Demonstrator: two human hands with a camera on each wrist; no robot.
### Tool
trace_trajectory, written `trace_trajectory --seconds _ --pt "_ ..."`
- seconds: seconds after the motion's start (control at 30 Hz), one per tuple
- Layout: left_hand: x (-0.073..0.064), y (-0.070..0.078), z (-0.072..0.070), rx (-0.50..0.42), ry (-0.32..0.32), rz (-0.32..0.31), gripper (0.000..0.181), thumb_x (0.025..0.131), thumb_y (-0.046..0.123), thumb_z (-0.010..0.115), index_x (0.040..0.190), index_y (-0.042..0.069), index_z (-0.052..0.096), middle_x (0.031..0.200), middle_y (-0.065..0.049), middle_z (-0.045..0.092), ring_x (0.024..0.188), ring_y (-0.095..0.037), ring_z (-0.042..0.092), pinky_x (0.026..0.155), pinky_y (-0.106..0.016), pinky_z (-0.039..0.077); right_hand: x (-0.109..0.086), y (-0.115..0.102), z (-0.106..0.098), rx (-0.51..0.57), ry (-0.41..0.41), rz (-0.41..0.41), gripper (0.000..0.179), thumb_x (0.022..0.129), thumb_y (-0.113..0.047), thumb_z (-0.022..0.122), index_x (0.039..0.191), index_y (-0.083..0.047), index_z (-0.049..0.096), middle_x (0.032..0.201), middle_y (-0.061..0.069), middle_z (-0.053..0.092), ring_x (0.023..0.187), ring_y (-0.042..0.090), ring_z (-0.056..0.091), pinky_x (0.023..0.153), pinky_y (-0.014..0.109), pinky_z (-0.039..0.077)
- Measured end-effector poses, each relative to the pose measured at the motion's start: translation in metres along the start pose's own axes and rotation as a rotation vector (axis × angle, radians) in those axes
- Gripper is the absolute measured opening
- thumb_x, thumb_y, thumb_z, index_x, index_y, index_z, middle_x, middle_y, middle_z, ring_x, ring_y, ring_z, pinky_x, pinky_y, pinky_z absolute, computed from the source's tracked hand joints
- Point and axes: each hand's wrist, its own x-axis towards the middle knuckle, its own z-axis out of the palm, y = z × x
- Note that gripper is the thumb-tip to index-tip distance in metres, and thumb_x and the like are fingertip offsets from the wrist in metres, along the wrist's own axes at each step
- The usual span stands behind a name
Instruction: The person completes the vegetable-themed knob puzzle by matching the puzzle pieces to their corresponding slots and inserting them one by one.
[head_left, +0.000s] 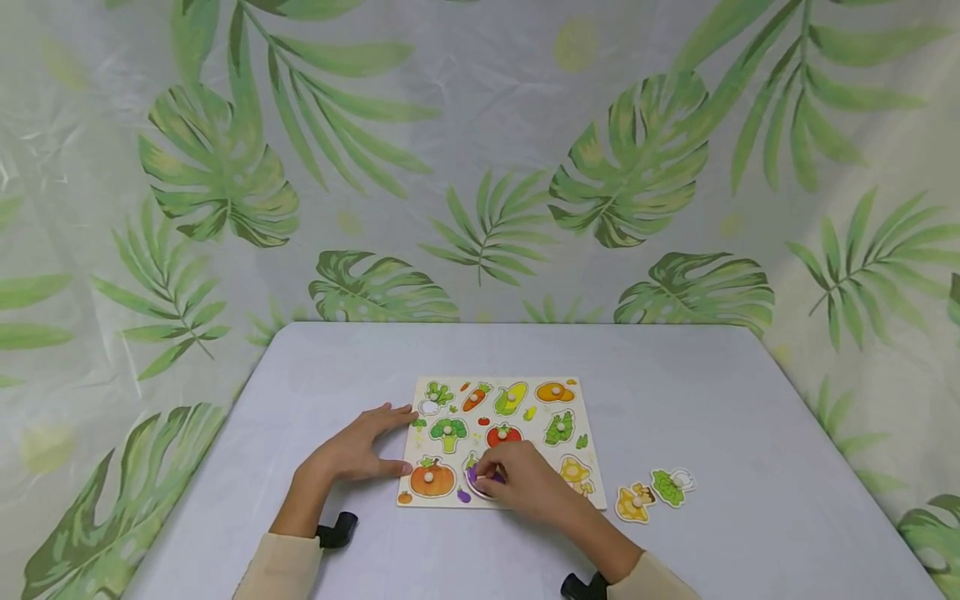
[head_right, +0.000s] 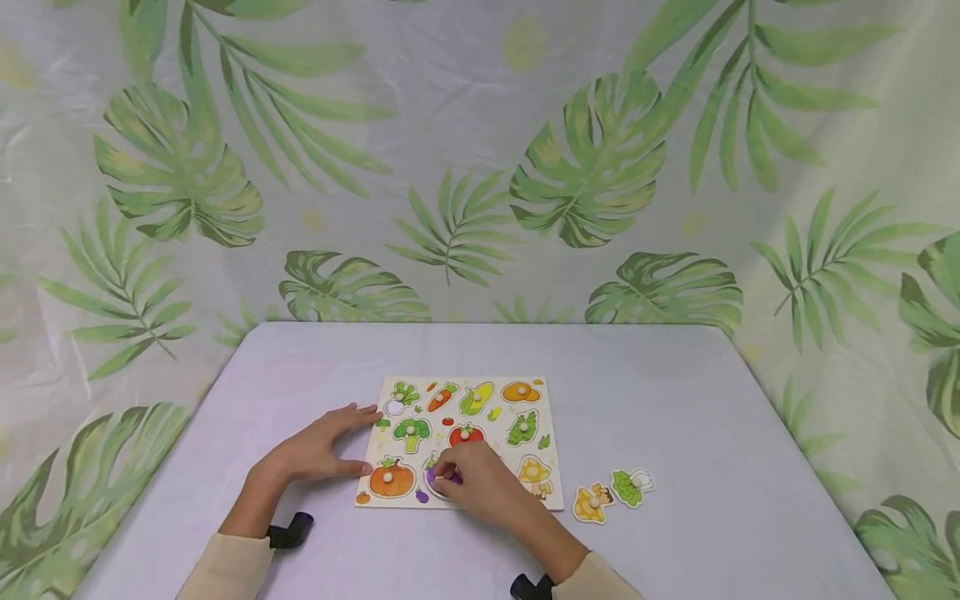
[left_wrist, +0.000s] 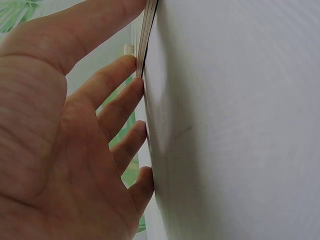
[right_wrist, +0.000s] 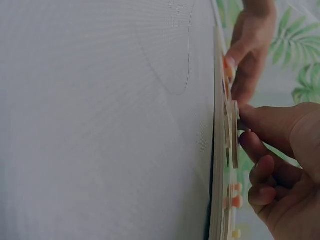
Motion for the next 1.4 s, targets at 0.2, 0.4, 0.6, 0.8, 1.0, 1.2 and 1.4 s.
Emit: trace_trajectory --seconds 0.2,0.4,0.6,0.8,1.0,1.2,1.4 --pt "0.000 0.001 -0.001 0.001 0.004 0.005 0.081 0.080 0.044 0.084 0.152 0.020 0.053 0.165 -0.003 0.040 0.157 -0.040 0.023 0.123 -0.068 0.023 0.002 -0.001 0.004 -0.010 0.000 0.008 0.005 0.090 -0.014 0.080 0.092 -0.010 0.080 0.074 -0.012 0.067 0.063 -0.001 0.049 0.057 0.016 0.045" --pt "0.000 0.002 -0.002 0.002 0.004 0.002 0.081 0.080 0.043 0.084 0.152 0.020 0.053 0.165 -0.003 0.040 0.157 -0.039 0.024 0.123 -0.067 0.023 0.004 -0.002 0.005 -0.038 0.016 0.053 0.006 0.091 -0.019 0.080 0.089 -0.013 0.078 0.072 -0.015 0.063 0.062 -0.001 0.048 0.057 0.016 0.045" --pt "0.000 0.000 0.000 0.004 0.006 0.010 0.082 0.080 0.044 0.084 0.152 0.020 0.053 0.165 -0.003 0.041 0.157 -0.039 0.024 0.123 -0.067 0.024 0.006 -0.005 0.005 -0.035 0.002 0.070 0.006 0.091 -0.018 0.080 0.091 -0.012 0.079 0.072 -0.014 0.064 0.063 -0.001 0.049 0.057 0.016 0.045" --pt "0.000 0.001 0.000 0.008 0.009 0.009 0.082 0.080 0.043 0.084 0.152 0.020 0.053 0.165 -0.003 0.041 0.157 -0.039 0.024 0.123 -0.068 0.024 0.006 -0.005 0.006 -0.031 0.003 0.074 0.006 0.090 -0.017 0.080 0.092 -0.011 0.079 0.073 -0.014 0.064 0.065 0.000 0.051 0.059 0.016 0.046" --pt "0.000 0.000 0.000 0.009 0.011 0.015 0.082 0.080 0.044 0.085 0.152 0.020 0.053 0.165 -0.003 0.041 0.157 -0.040 0.025 0.123 -0.067 0.024 0.003 -0.004 0.006 -0.008 0.005 0.058 0.006 0.089 -0.012 0.081 0.093 -0.010 0.078 0.077 -0.012 0.066 0.068 0.008 0.056 0.060 0.015 0.047" --pt "0.000 -0.001 0.000 0.006 0.010 0.009 0.082 0.080 0.043 0.084 0.152 0.020 0.053 0.165 -0.003 0.041 0.157 -0.040 0.024 0.123 -0.067 0.023 0.001 0.000 0.005 0.044 0.000 0.048 0.008 0.089 -0.011 0.080 0.096 -0.010 0.077 0.080 -0.010 0.068 0.067 0.007 0.054 0.058 0.016 0.046" --pt "-0.001 0.000 0.002 -0.006 0.011 0.004 0.081 0.080 0.042 0.085 0.151 0.020 0.053 0.165 -0.003 0.041 0.157 -0.040 0.023 0.123 -0.068 0.022 -0.005 0.008 -0.003 0.062 0.006 0.061 0.006 0.092 -0.014 0.078 0.098 -0.014 0.079 0.075 -0.010 0.065 0.061 0.002 0.047 0.054 0.017 0.041"
